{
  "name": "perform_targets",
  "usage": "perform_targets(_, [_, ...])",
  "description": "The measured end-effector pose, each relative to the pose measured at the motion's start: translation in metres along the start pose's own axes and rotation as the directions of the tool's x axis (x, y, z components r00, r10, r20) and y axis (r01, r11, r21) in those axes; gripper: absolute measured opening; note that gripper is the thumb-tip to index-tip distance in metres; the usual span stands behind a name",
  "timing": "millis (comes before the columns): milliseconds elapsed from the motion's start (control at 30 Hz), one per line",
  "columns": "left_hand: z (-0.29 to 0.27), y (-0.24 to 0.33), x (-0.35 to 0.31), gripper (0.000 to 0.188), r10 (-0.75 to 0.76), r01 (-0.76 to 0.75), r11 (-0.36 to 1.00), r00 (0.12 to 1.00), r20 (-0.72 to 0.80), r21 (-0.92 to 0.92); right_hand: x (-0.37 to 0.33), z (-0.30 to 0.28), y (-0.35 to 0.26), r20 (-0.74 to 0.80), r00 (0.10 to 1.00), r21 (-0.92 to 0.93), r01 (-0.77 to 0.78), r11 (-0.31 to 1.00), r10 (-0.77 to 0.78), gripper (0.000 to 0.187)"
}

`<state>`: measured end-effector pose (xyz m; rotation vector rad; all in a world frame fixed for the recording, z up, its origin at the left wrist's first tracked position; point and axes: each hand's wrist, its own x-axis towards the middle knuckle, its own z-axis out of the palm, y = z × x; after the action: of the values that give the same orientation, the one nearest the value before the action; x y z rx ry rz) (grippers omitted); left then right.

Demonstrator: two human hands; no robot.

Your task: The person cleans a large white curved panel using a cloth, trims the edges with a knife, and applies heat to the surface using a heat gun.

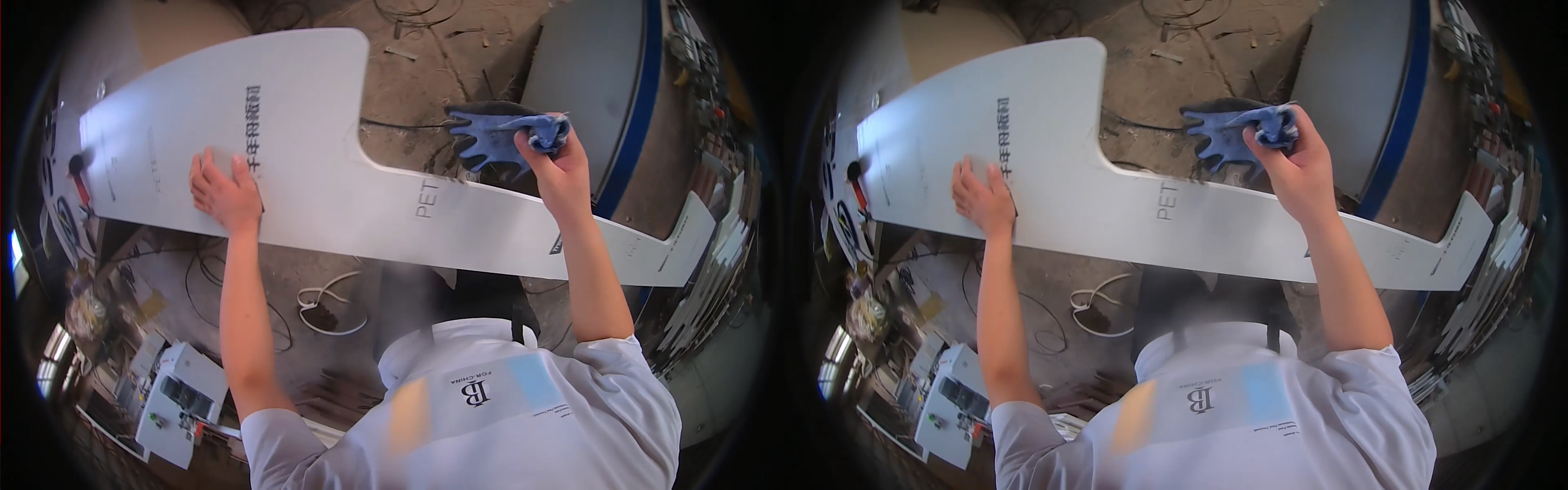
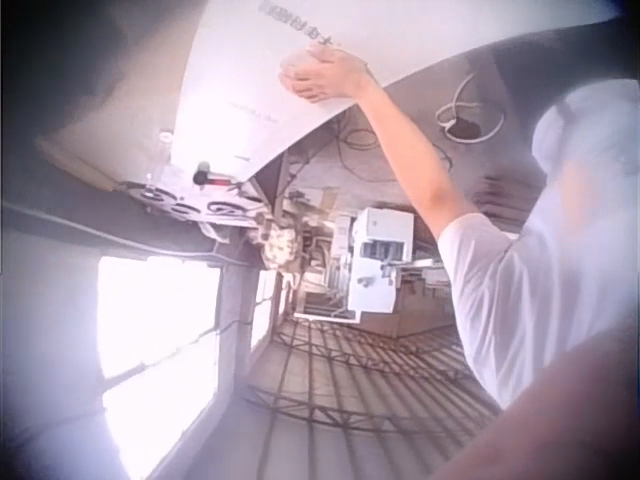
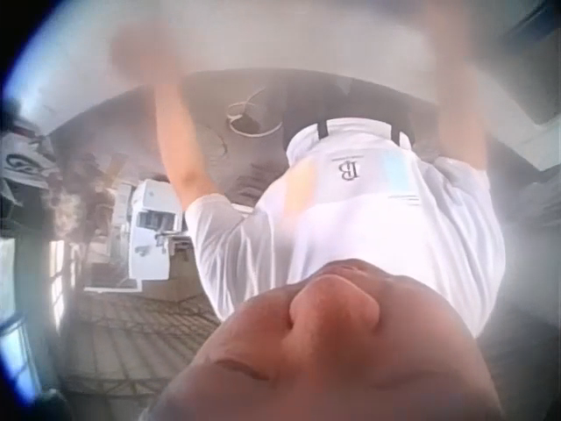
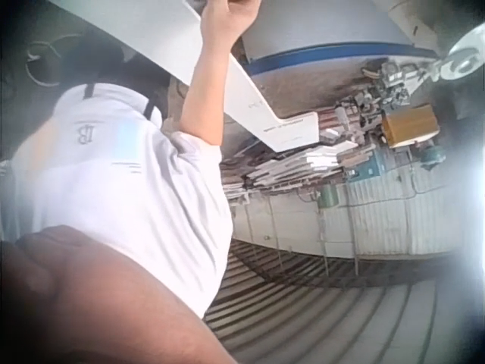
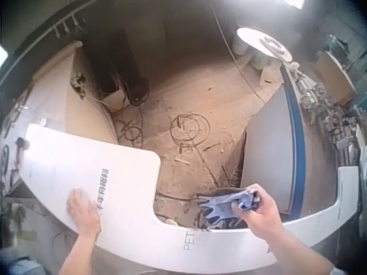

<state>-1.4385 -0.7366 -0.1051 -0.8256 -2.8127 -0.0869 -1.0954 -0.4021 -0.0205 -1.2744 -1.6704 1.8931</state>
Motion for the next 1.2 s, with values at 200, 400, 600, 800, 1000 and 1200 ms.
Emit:
perform_targets(200, [-0.008,0.004,-0.001,0.059,-0.006,0.006,0.998,1.000,-0.002,-0.057,0.012,0.095,0.039,0.026,0.964,-0.195,0.264,0.945,-0.264,0.033])
perform_targets(400, [-0.009,0.008,-0.001,0.058,0.007,-0.009,0.995,1.000,-0.021,-0.103,0.026,0.159,0.029,0.289,0.839,-0.324,0.539,0.778,-0.461,0.035])
perform_targets(600, [-0.013,0.008,-0.001,0.058,0.013,-0.015,0.994,1.000,-0.016,-0.108,0.020,0.152,0.024,0.491,0.793,-0.499,0.596,0.629,-0.362,0.035])
perform_targets(800, [-0.012,0.008,-0.002,0.058,0.019,-0.020,0.995,1.000,-0.014,-0.102,0.016,0.123,0.024,0.586,0.751,-0.486,0.625,0.610,-0.303,0.034])
perform_targets(1000, [-0.012,0.010,0.000,0.059,0.042,-0.042,0.994,0.999,-0.008,-0.099,0.030,0.152,0.013,0.444,0.844,-0.523,0.516,0.678,-0.301,0.029])
perform_targets(1200, [-0.013,0.009,-0.001,0.059,0.032,-0.032,0.993,0.999,0.002,-0.117,0.024,0.111,0.002,0.675,0.715,-0.545,0.651,0.529,-0.183,0.032])
